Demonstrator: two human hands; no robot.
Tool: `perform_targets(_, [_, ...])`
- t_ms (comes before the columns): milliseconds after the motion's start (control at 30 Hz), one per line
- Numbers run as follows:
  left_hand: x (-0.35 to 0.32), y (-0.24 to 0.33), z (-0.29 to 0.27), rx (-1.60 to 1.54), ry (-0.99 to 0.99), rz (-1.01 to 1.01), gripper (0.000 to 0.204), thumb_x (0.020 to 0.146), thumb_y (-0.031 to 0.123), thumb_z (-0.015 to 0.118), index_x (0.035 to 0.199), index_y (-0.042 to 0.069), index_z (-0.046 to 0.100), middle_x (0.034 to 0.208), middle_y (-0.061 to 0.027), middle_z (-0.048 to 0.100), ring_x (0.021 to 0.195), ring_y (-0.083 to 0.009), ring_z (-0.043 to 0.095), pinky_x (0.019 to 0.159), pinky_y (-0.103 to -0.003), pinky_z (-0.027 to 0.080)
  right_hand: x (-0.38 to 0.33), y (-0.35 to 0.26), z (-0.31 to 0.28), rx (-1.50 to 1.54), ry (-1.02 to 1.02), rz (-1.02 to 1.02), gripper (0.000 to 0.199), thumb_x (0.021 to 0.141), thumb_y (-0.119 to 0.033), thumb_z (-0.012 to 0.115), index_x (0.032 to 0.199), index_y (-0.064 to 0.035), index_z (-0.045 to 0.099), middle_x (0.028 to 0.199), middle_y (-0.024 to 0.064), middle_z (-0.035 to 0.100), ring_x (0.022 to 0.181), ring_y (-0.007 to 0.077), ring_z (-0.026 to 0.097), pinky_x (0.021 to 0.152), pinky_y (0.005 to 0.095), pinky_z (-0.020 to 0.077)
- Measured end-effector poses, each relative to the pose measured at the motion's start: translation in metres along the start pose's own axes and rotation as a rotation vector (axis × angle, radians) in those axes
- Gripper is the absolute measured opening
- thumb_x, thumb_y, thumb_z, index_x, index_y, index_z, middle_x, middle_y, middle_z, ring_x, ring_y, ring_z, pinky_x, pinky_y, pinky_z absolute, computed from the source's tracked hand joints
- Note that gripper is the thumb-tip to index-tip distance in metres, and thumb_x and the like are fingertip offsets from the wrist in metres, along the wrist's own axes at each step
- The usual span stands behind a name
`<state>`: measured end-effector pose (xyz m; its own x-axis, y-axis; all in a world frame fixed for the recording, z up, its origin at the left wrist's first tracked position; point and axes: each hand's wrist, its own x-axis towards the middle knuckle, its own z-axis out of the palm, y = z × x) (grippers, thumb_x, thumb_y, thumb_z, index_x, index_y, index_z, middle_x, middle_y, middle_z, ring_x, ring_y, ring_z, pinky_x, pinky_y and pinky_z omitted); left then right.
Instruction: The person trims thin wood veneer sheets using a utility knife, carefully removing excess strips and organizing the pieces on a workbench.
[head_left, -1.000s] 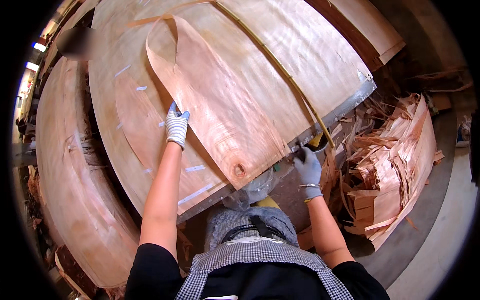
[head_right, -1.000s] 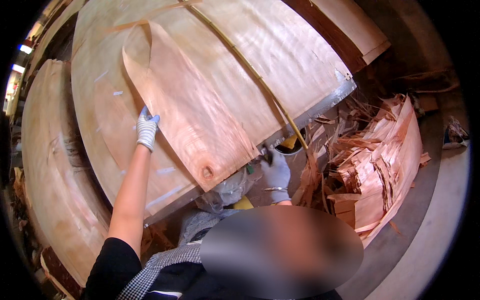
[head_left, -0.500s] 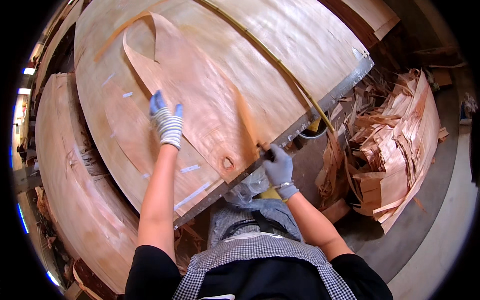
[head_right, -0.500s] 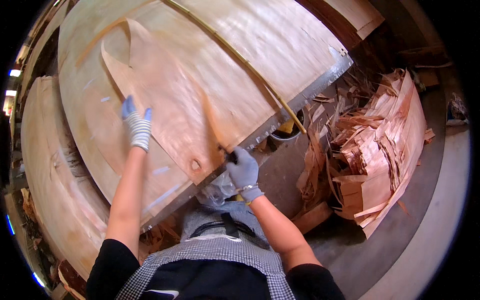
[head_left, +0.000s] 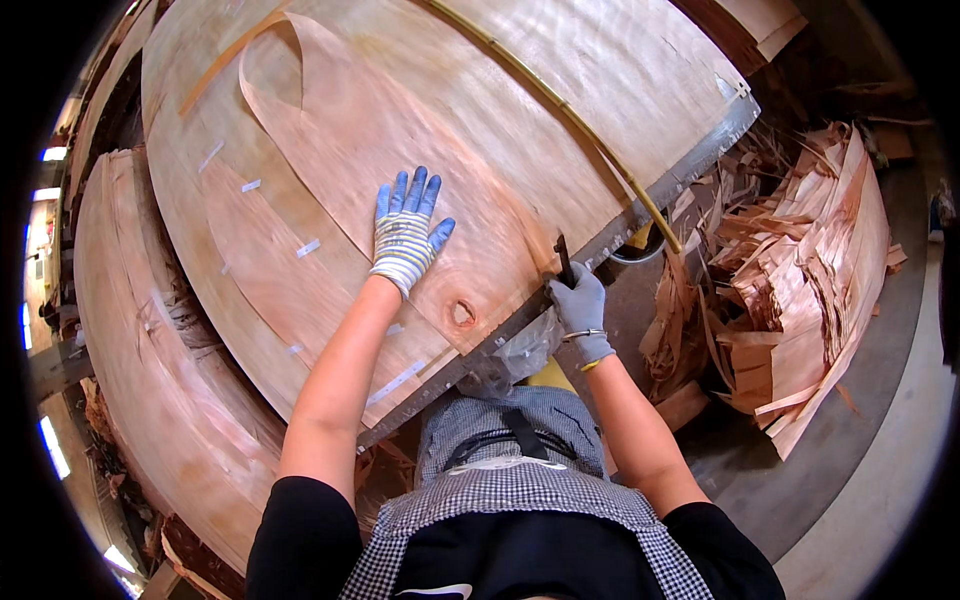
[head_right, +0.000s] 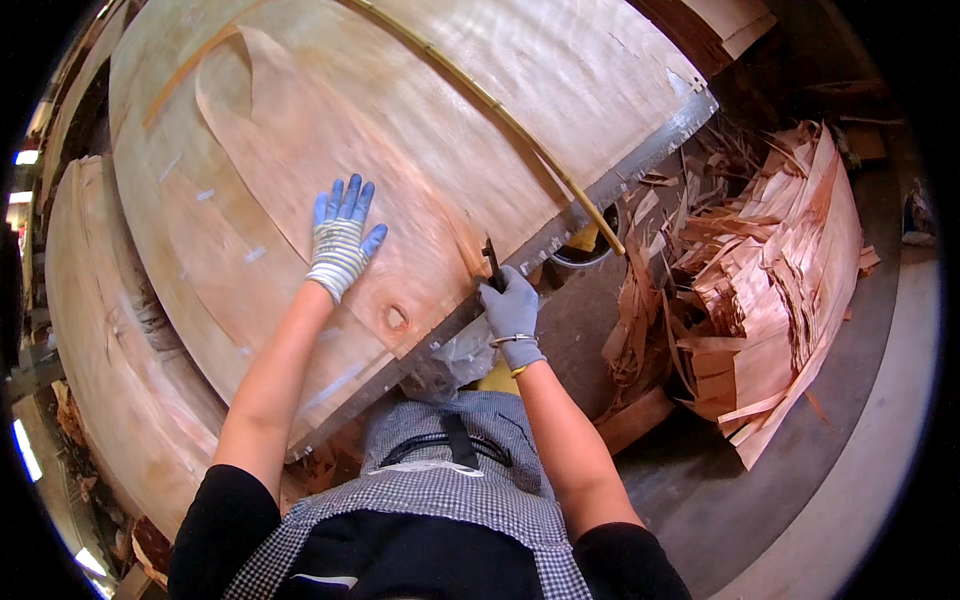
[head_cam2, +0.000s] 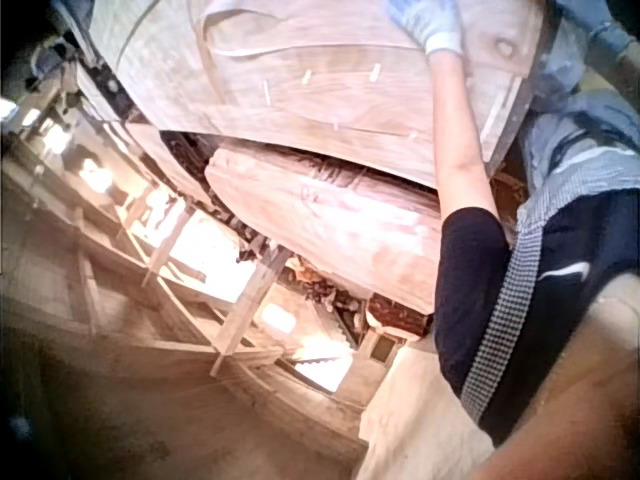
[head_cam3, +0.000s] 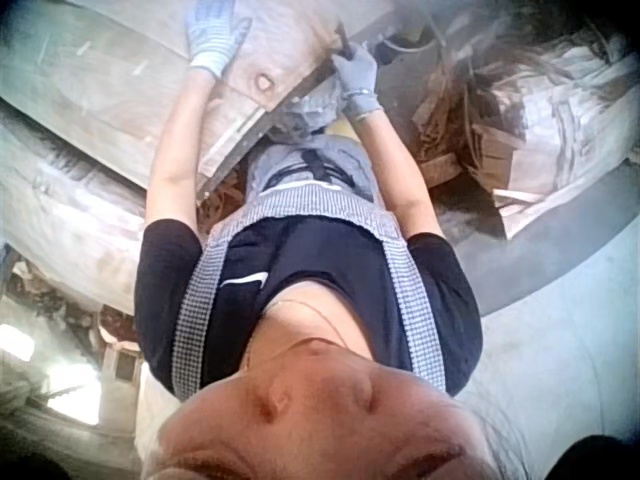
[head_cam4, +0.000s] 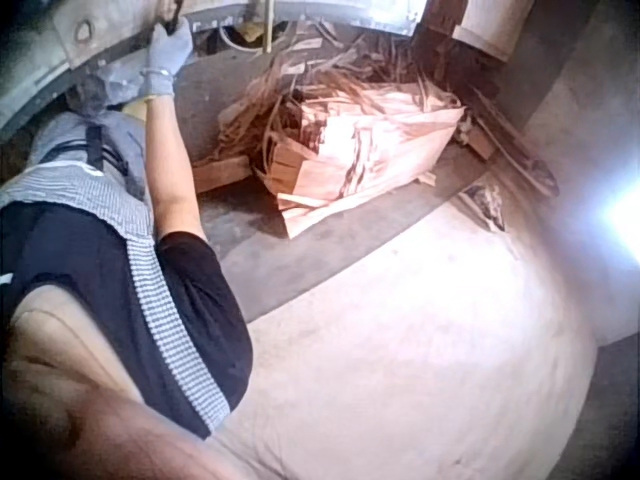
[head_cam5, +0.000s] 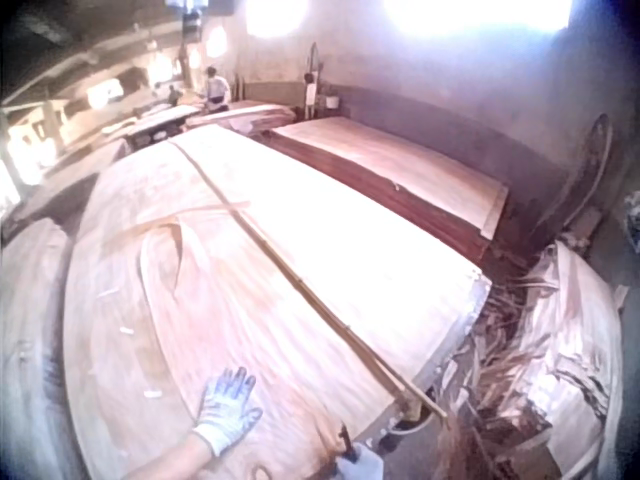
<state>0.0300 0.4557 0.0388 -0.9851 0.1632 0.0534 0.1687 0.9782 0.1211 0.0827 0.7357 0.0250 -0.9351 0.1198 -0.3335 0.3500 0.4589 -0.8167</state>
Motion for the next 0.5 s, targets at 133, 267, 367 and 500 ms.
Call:
perform_targets(133, [0.003,-0.001,-0.001,-0.017,-0.014,0.026,0.068,0.084,0.039,0.057,0.141,0.01,0.035,0.149,-0.0136,0.029,0.136,-0.0355,0.026,0.111,-0.05,0.015,0.003,0.011,-0.004,0.038,-0.044,0.053,0.022,0.074,-0.016,0.068,0.085,0.0017,0.062,0.07,0.0151,0.062,0.062,0.0227,0.06,0.061,0.0338,0.0468])
perform_targets(267, [-0.001,-0.004,-0.009,-0.008,-0.045,0.016,0.067,0.083,0.037,0.058,0.141,0.01,0.036,0.149,-0.0135,0.029,0.137,-0.0354,0.025,0.111,-0.05,0.015,-0.007,-0.033,-0.035,-0.147,0.117,-0.086,0.024,0.08,-0.015,0.064,0.098,-0.0002,0.062,0.081,0.0188,0.065,0.071,0.0303,0.064,0.065,0.0372,0.0492])
perform_targets(367, [0.004,0.001,-0.016,-0.011,-0.065,0.071,0.065,0.083,0.032,0.057,0.14,0.011,0.036,0.149,-0.0133,0.029,0.137,-0.0346,0.026,0.112,-0.049,0.016,-0.006,-0.064,-0.021,-0.165,0.168,-0.326,0.023,0.087,-0.015,0.054,0.108,-0.004,0.057,0.084,0.0192,0.064,0.08,0.0379,0.062,0.068,0.0422,0.0486])
perform_targets(500, [0.025,-0.008,0.0,-0.212,0.039,0.262,0.052,0.085,0.018,0.051,0.135,0.009,0.043,0.142,-0.0147,0.039,0.131,-0.0324,0.036,0.11,-0.044,0.026,0.015,-0.094,0.045,-0.073,-0.223,-0.266,0.021,0.088,-0.018,0.054,0.103,-0.0034,0.054,0.082,0.0219,0.061,0.08,0.0413,0.059,0.067,0.0471,0.0455])
